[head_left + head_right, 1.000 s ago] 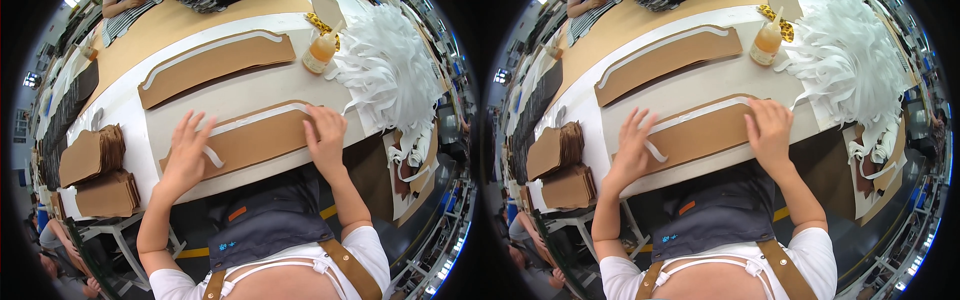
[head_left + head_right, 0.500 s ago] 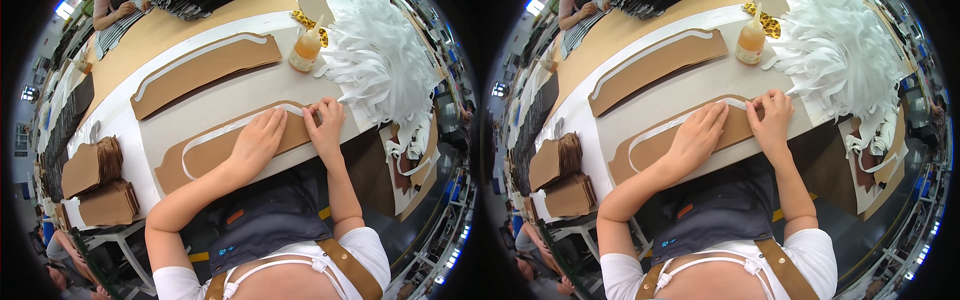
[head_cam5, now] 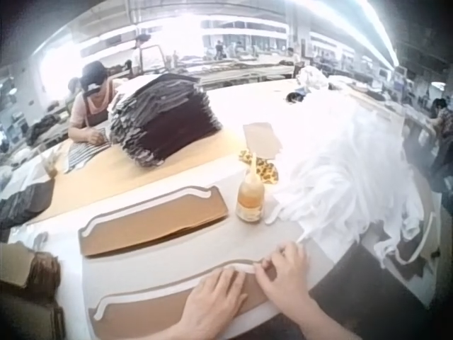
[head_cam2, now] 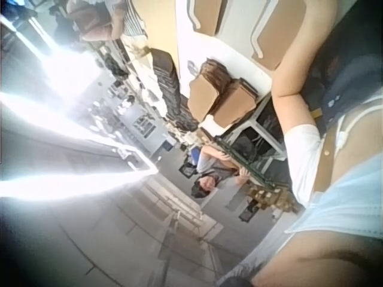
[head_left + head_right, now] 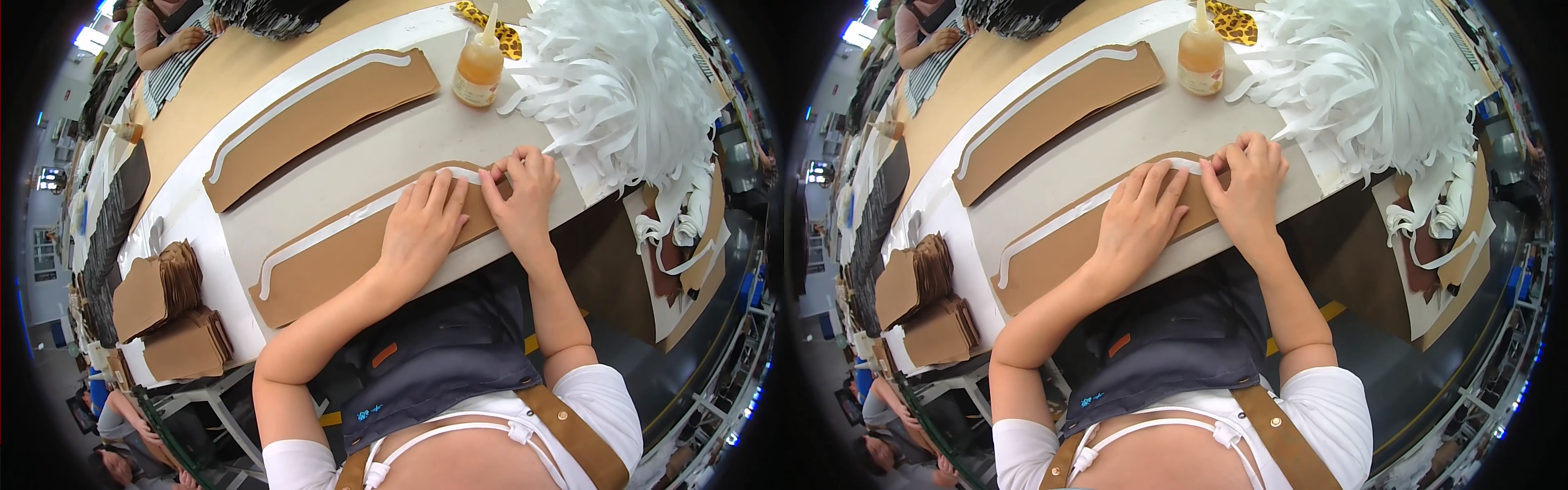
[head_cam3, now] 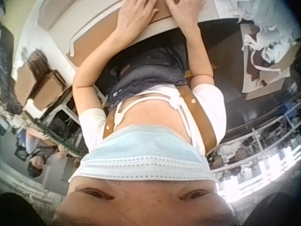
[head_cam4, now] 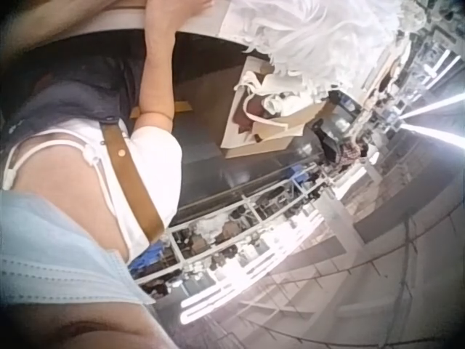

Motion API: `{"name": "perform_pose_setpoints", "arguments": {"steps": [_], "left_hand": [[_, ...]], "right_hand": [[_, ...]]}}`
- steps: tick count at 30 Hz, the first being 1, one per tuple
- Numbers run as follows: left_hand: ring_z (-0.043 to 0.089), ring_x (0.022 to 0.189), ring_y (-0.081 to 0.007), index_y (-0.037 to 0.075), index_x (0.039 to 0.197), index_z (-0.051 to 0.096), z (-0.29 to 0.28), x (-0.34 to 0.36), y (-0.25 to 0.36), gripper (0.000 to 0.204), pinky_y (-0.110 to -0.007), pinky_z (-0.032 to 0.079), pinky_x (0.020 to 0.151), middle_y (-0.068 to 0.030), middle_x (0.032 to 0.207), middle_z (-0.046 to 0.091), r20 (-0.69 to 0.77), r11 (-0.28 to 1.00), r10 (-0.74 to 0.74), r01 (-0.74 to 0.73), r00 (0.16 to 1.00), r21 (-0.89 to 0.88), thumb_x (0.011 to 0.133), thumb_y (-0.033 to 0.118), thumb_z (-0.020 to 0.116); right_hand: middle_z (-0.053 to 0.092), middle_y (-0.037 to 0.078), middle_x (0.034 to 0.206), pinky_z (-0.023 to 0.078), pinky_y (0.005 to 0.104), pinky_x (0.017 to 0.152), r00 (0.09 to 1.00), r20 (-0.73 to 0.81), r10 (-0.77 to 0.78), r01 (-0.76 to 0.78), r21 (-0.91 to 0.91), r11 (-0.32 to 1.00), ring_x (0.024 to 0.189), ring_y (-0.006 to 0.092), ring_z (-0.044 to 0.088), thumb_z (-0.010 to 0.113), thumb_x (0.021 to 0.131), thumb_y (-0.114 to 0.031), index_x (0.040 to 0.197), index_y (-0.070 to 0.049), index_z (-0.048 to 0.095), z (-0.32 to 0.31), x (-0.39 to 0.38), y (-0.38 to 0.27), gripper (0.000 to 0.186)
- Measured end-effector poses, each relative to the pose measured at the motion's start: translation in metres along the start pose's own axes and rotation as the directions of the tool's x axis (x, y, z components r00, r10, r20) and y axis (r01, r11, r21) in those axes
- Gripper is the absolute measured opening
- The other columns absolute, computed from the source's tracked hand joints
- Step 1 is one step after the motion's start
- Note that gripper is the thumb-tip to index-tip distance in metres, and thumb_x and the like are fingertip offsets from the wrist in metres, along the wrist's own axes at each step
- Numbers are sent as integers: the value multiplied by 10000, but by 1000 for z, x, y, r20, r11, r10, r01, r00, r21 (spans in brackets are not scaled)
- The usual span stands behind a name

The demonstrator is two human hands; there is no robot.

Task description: Applying adhesive and white lining strips to brown leather components at a workbench.

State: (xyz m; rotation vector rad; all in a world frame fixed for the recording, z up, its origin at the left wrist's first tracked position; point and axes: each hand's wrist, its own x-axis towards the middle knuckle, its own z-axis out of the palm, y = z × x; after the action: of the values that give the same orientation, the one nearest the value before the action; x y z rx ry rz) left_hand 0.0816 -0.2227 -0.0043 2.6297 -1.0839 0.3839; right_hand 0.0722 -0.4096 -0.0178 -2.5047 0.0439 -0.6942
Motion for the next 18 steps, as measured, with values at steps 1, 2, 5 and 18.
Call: {"name": "perform_pose_setpoints", "arguments": {"steps": [1, 2, 5, 18], "left_hand": [[566, 1274, -306, 64, 1389, 648, 1, 0, 1, 538, -421, 505, 1047, -130, 1371, 593, -17, 1000, -5, 5, 1000, -7, 896, 239, 773], [567, 1266, -309, 90, 1393, 653, 2, 1, 1, 529, -426, 505, 1041, -128, 1367, 593, -33, 1000, -10, 10, 999, -14, 898, 234, 773], [559, 1267, -315, 109, 1401, 651, 2, 1, 4, 525, -436, 497, 1042, -127, 1376, 586, -17, 1000, -17, 17, 1000, 8, 903, 228, 769], [522, 1308, -307, 88, 1425, 625, 5, -1, 5, 519, -449, 458, 1074, -104, 1439, 567, 2, 999, -34, 34, 999, -7, 933, 210, 737]], "right_hand": [[568, 90, 1099, 359, 480, 986, 1000, 3, 2, -2, -2, 1000, 1124, 308, 511, 807, 874, -187, 863, -98, 673, 0, 0, 0, 161], [568, 90, 1099, 359, 480, 986, 1000, 2, 5, -5, -2, 1000, 1124, 308, 511, 807, 874, -187, 863, -98, 673, -1, 0, 0, 161], [567, 92, 1101, 357, 479, 986, 1000, 5, 7, -7, -6, 1000, 1123, 309, 509, 808, 875, -190, 878, -96, 674, -2, -1, 1, 164], [564, 44, 1084, 339, 435, 985, 988, 48, -145, 147, -37, 989, 1046, 244, 539, 760, 905, -95, 1161, -153, 759, -21, -23, 4, 263]]}}
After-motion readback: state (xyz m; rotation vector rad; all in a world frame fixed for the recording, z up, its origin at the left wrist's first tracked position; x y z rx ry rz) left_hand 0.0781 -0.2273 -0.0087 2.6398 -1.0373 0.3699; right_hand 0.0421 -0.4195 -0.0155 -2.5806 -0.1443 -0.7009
